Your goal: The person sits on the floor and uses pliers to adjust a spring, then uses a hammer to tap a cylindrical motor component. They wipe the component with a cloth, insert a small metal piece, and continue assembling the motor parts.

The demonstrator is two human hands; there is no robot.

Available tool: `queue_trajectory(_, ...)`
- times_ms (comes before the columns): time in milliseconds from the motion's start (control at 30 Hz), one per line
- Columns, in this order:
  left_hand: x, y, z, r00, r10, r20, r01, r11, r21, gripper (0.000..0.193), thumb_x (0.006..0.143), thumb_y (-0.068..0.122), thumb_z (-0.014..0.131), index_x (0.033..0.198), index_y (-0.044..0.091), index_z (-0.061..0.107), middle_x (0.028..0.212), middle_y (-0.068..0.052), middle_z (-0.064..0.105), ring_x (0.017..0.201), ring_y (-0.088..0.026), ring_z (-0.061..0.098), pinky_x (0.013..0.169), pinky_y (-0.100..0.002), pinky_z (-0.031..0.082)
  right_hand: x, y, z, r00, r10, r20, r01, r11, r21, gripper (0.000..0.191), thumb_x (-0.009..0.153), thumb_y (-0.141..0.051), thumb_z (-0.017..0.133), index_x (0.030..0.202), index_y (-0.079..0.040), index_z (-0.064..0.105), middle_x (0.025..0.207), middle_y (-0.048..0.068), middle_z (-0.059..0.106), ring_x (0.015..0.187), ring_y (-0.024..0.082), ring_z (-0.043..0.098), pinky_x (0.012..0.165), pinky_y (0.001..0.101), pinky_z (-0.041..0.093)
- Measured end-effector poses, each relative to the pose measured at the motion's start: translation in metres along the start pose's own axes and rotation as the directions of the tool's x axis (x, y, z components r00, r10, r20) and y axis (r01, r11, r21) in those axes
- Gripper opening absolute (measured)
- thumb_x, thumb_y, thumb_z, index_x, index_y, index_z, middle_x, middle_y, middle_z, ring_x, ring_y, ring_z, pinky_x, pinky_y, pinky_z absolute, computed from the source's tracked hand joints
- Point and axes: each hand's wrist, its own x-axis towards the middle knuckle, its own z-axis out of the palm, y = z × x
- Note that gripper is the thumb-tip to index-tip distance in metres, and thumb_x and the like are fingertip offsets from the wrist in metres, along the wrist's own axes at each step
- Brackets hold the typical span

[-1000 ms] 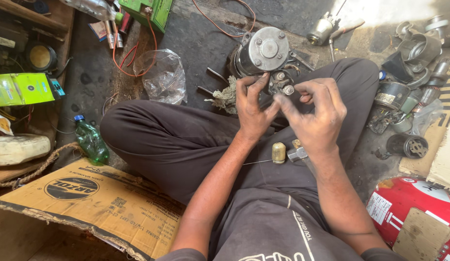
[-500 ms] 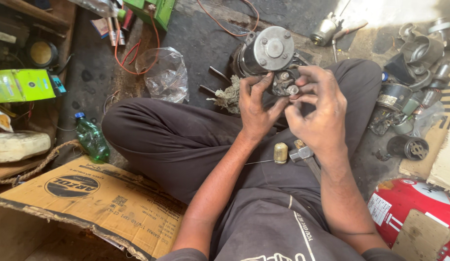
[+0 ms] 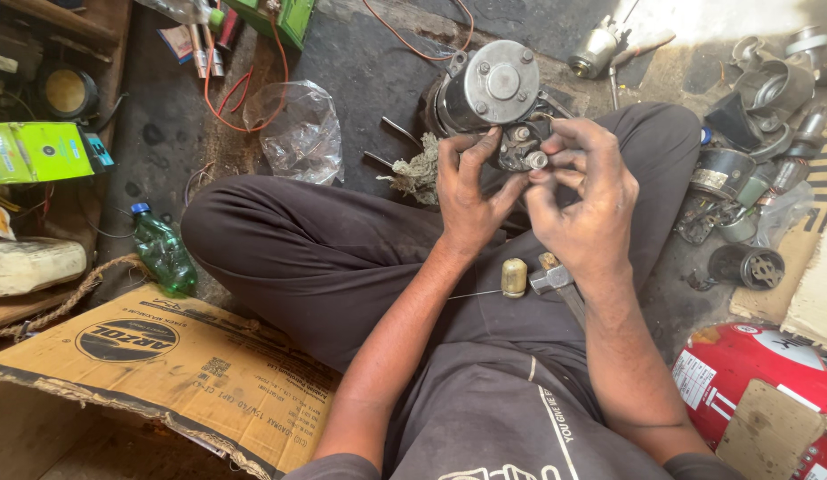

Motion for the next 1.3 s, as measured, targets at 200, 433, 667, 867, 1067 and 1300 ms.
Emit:
queue_trajectory(200,0.0,0.001,0.0,1.0,-0.025,0.004,0.025,1.0,-0.004,0.068,0.076,0.015,0.09,0.135,0.013,0.058,0.118,-0.01,0.052,0.108,-0.026,0.061,0.092,-0.038,0.055,-0.002,0.003,0.001,1.0,-0.017,-0.012,0.017,1.0,0.001,0.051,0.097,0.009,0.076,0.138,0.002,0.049,0.117,0.013,0.064,0.1,0.018,0.073,0.083,0.0283,0.066)
queue_trajectory(433,0.0,0.001,-0.001,1.0,-0.009,0.0,0.009,1.0,0.006,0.067,0.075,0.017,0.09,0.134,0.012,0.058,0.118,-0.011,0.053,0.107,-0.027,0.061,0.091,-0.04,0.054,-0.003,0.006,0.001,1.0,0.003,-0.003,-0.003,0.997,0.072,0.052,0.095,0.008,0.08,0.136,0.003,0.048,0.118,0.014,0.062,0.104,0.019,0.072,0.087,0.0319,0.063)
queue_trajectory(667,0.001,0.002,-0.001,1.0,0.005,-0.005,-0.005,1.0,0.009,0.069,0.074,0.017,0.091,0.134,0.011,0.057,0.118,-0.011,0.052,0.108,-0.028,0.061,0.091,-0.04,0.054,-0.006,0.01,0.0,1.0,-0.009,-0.004,0.009,0.994,0.112,0.045,0.093,0.011,0.069,0.132,0.003,0.049,0.118,0.014,0.063,0.1,0.016,0.073,0.086,0.0292,0.066)
queue_trajectory(867,0.002,0.003,-0.002,1.0,-0.006,0.007,0.006,1.0,0.008,0.068,0.074,0.015,0.09,0.134,0.012,0.058,0.117,-0.012,0.052,0.107,-0.027,0.061,0.09,-0.04,0.055,-0.002,-0.003,-0.004,0.997,-0.061,-0.057,0.045,0.967,-0.251,0.027,0.09,0.0,0.086,0.108,-0.002,0.065,0.109,0.01,0.064,0.081,0.011,0.065,0.062,0.0214,0.055)
queue_trajectory(1067,0.002,0.003,-0.003,1.0,-0.005,0.007,0.005,1.0,-0.003,0.07,0.073,0.015,0.09,0.135,0.013,0.057,0.117,-0.011,0.052,0.106,-0.028,0.061,0.091,-0.04,0.055,0.001,-0.026,-0.007,0.998,-0.058,-0.011,0.052,0.954,-0.296,0.036,0.084,0.001,0.083,0.118,-0.001,0.07,0.109,0.01,0.062,0.082,0.013,0.06,0.07,0.027,0.052)
queue_trajectory(1300,0.001,0.002,-0.003,1.0,-0.006,0.001,0.006,1.0,0.004,0.071,0.072,0.016,0.091,0.135,0.013,0.057,0.118,-0.012,0.052,0.107,-0.028,0.061,0.09,-0.04,0.055,0.014,-0.039,-0.005,0.997,-0.081,0.022,0.083,0.974,-0.209,0.036,0.086,0.008,0.073,0.119,-0.003,0.065,0.111,0.01,0.065,0.083,0.014,0.061,0.069,0.0278,0.053)
